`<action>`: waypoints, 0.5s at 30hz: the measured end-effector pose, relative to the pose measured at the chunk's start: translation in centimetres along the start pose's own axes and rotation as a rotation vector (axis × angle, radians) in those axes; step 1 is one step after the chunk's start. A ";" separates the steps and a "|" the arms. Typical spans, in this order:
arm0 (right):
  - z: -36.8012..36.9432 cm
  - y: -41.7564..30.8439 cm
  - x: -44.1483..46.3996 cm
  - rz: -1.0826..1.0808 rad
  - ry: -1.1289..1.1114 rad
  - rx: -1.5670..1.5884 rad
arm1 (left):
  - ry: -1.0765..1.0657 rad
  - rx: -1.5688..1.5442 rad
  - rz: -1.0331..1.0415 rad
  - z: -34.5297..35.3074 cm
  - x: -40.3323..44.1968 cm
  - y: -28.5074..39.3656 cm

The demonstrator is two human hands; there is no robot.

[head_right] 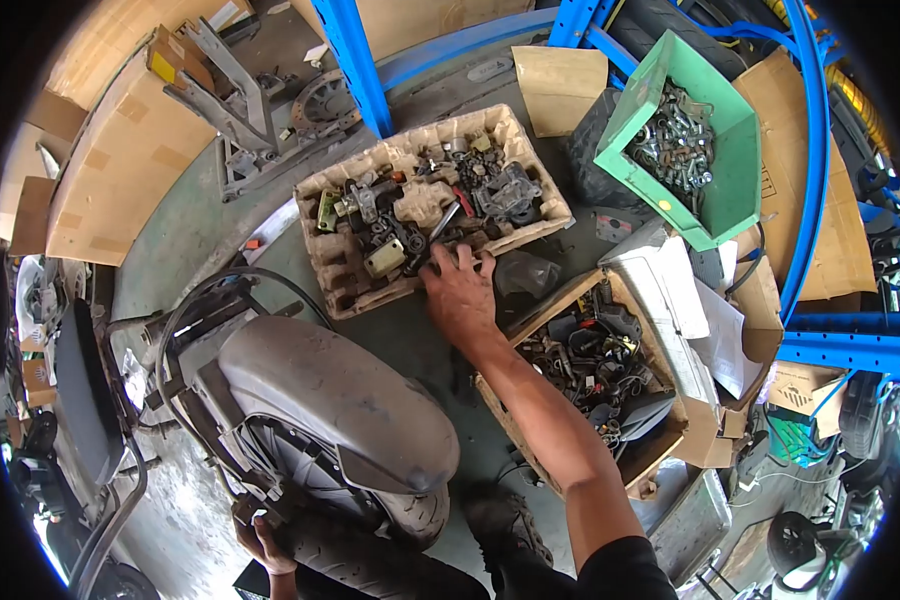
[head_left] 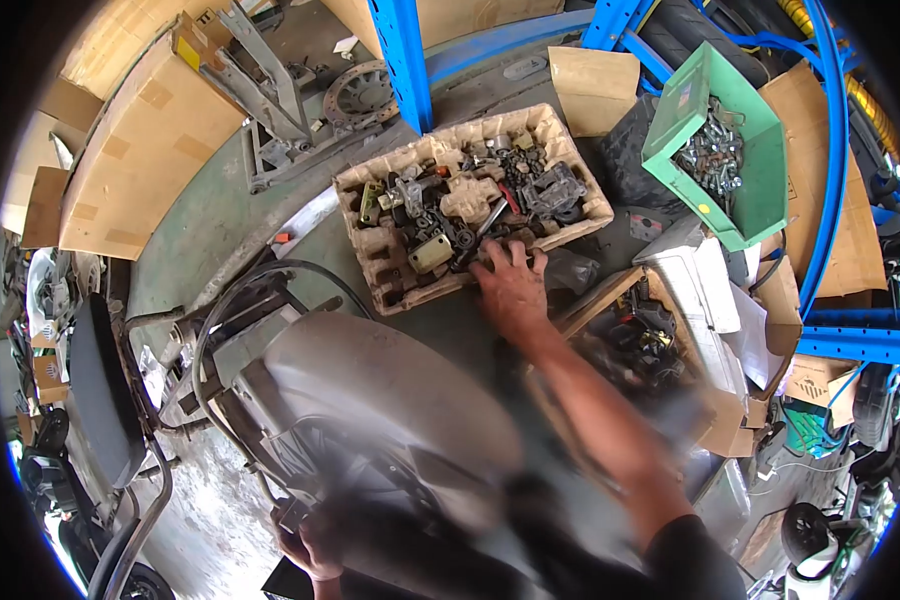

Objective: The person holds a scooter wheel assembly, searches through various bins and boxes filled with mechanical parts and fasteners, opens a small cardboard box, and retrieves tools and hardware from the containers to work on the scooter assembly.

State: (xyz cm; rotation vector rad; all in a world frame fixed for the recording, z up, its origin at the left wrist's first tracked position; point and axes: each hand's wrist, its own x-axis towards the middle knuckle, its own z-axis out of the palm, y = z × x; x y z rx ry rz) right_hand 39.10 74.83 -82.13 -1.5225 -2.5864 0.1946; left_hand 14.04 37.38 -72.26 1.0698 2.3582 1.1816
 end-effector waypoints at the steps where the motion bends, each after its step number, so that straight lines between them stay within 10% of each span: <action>1: 0.0 0.0 0.5 0.018 0.001 0.008 | -0.006 0.006 0.011 -0.1 -0.1 -0.4; 15: -1.9 0.6 -6.9 0.068 -0.110 0.117 | -0.040 -0.036 -0.019 0.9 -0.2 2.2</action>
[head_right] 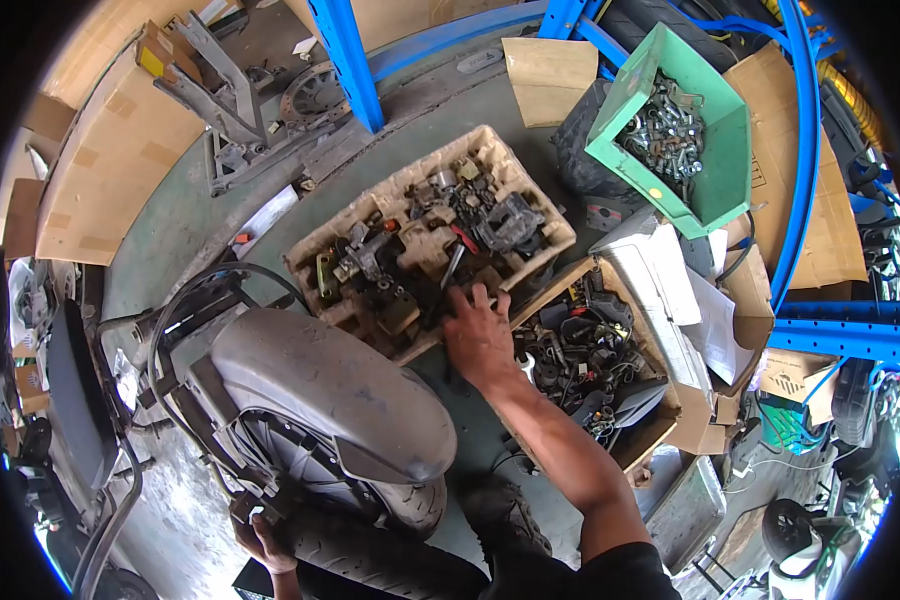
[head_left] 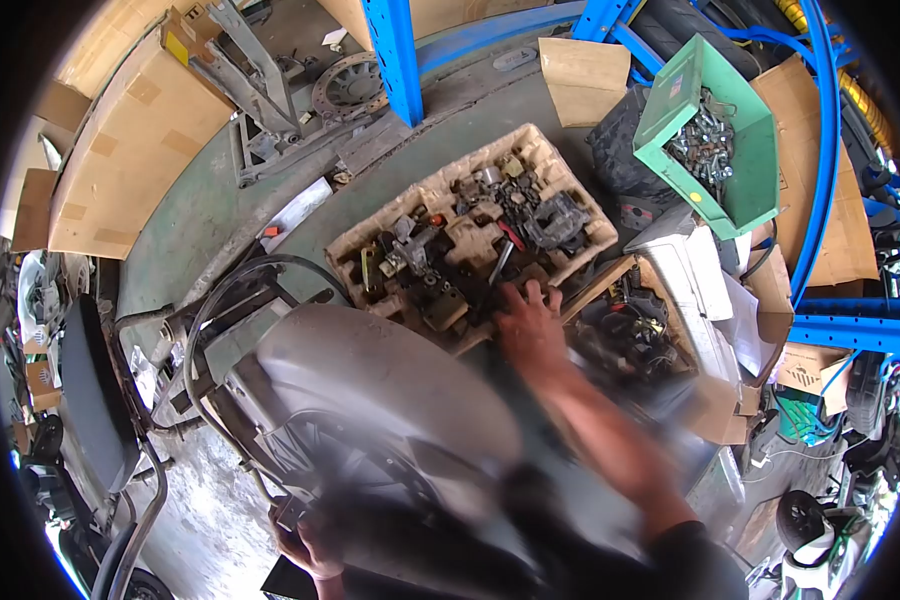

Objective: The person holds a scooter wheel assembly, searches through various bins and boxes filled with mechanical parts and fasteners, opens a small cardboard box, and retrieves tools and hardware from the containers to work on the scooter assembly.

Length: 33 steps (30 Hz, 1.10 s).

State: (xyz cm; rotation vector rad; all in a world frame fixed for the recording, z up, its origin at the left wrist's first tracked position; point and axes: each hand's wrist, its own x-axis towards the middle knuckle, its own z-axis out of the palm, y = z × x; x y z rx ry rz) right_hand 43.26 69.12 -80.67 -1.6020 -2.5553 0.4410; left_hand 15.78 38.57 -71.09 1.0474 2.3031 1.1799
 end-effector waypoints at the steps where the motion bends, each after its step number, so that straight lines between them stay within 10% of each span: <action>1: -2.0 -0.8 -0.5 -0.024 -0.157 -0.121 | 0.003 -0.030 -0.009 0.0 0.1 0.1; 5: -5.8 -1.0 0.6 0.023 -0.429 0.014 | -0.008 0.055 0.041 -0.4 0.1 -0.7; 10: -4.9 -4.0 7.9 -0.195 -0.038 -0.106 | -0.010 0.038 -0.009 -0.2 0.4 -0.3; 17: 0.8 -5.4 13.1 -0.268 -0.261 0.056 | -0.020 0.094 0.062 -0.1 0.4 0.0; 24: -5.9 0.1 12.4 0.013 0.168 0.299 | -0.019 0.124 0.085 -0.2 0.0 -0.4; 33: -5.8 3.7 11.9 0.103 0.152 0.031 | -0.021 0.143 0.102 -0.2 0.1 -0.5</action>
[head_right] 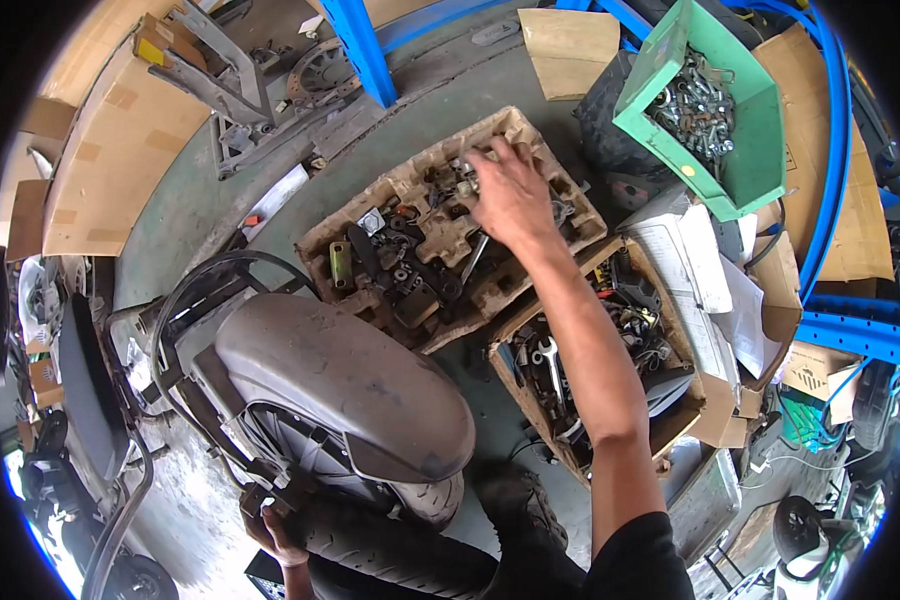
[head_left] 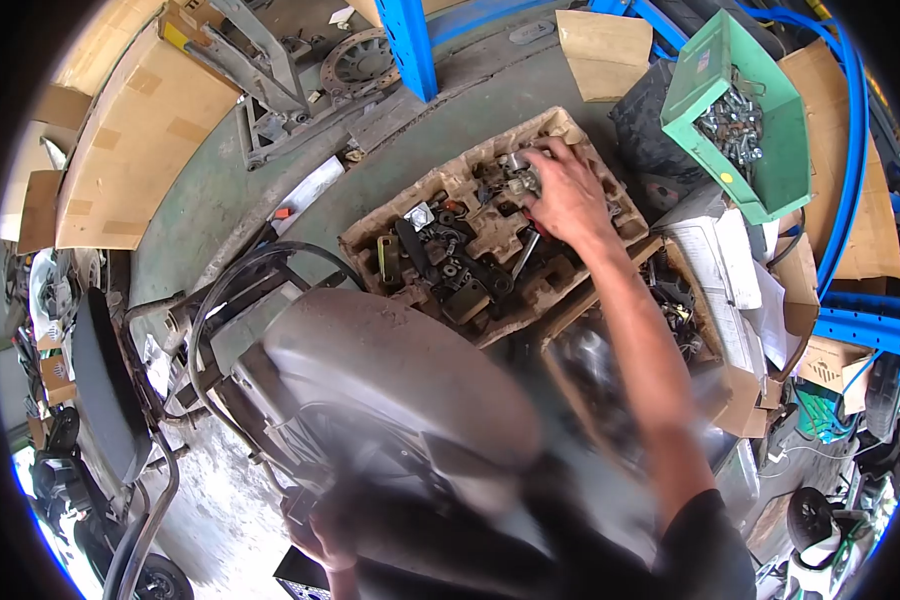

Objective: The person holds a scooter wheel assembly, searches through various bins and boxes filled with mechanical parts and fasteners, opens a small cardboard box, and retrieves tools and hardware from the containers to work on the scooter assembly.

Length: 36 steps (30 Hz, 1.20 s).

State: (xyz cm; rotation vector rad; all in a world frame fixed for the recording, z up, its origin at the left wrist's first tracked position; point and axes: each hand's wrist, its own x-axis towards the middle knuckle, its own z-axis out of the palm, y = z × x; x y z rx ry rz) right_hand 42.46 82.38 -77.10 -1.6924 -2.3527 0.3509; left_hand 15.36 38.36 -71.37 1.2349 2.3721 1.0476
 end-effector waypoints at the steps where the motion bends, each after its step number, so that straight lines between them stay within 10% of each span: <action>1: -0.1 -1.2 -0.3 -0.032 -0.034 -0.013 | 0.004 -0.002 -0.007 0.0 -0.1 -0.1; 8: 2.5 -5.4 -3.6 -0.368 -0.510 -0.100 | -0.011 -0.043 -0.022 0.0 -0.1 -0.3; 36: 5.4 -4.6 -1.7 -0.309 0.004 -0.035 | 0.004 -0.040 -0.107 0.0 -0.8 0.2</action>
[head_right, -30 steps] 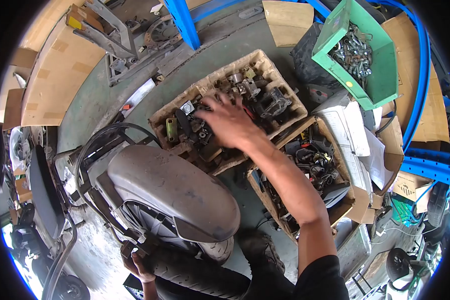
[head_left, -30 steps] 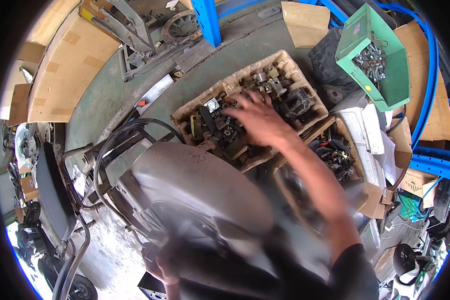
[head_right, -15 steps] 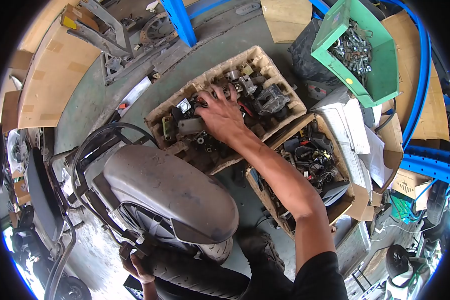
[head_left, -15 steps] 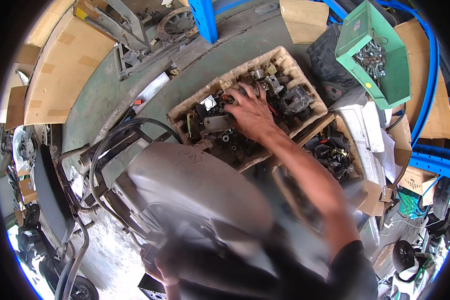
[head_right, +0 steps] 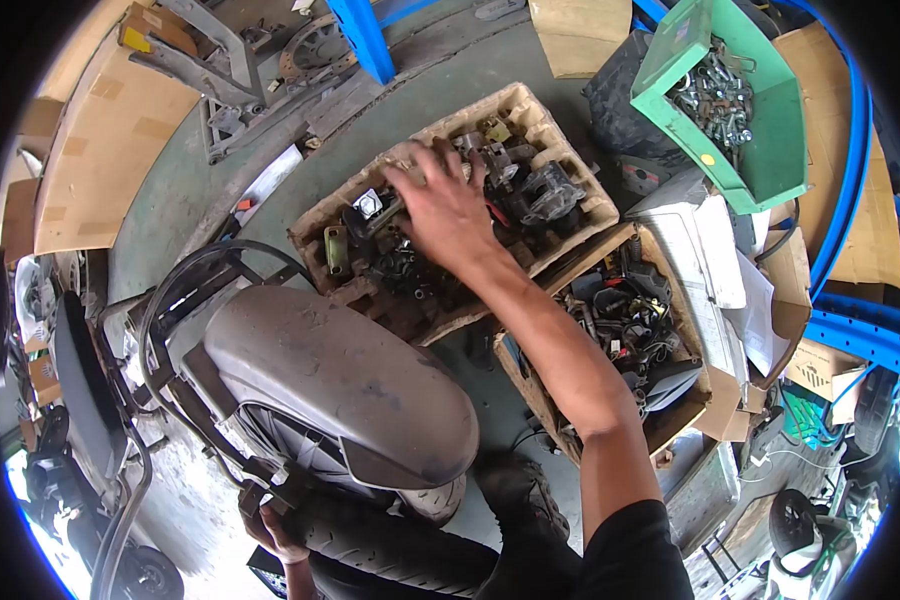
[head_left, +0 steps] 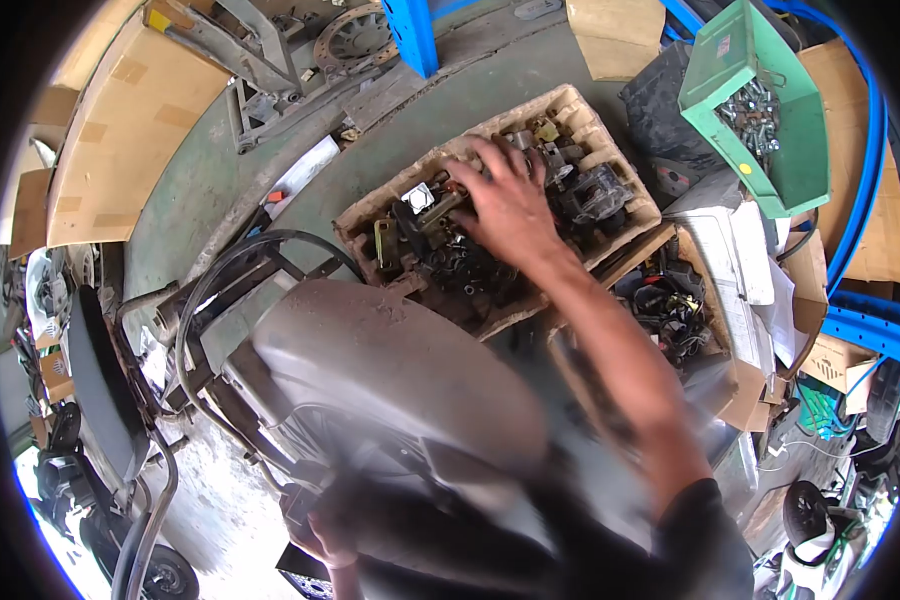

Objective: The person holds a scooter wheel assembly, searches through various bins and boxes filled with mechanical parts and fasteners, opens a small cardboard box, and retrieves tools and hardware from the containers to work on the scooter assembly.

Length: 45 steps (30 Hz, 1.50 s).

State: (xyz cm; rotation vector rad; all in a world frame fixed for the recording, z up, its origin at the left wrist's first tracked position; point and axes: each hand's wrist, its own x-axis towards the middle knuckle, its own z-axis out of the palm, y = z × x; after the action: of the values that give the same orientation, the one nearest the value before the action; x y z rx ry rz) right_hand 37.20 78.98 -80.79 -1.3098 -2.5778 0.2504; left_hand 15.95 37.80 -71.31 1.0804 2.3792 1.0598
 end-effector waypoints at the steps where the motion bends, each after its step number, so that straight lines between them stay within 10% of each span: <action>1: -0.8 0.3 0.2 0.058 -0.029 0.116 | 0.004 -0.023 -0.007 0.2 0.1 0.1; 45: 1.6 -4.5 -9.7 0.207 -0.191 0.155 | 0.103 0.005 -0.006 0.7 -0.5 -0.6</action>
State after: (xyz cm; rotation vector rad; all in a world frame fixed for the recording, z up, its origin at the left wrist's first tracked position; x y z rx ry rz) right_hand 38.79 68.41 -82.50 -1.5612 -2.5100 0.6282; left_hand 16.29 37.52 -72.23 1.0431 2.4651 1.1338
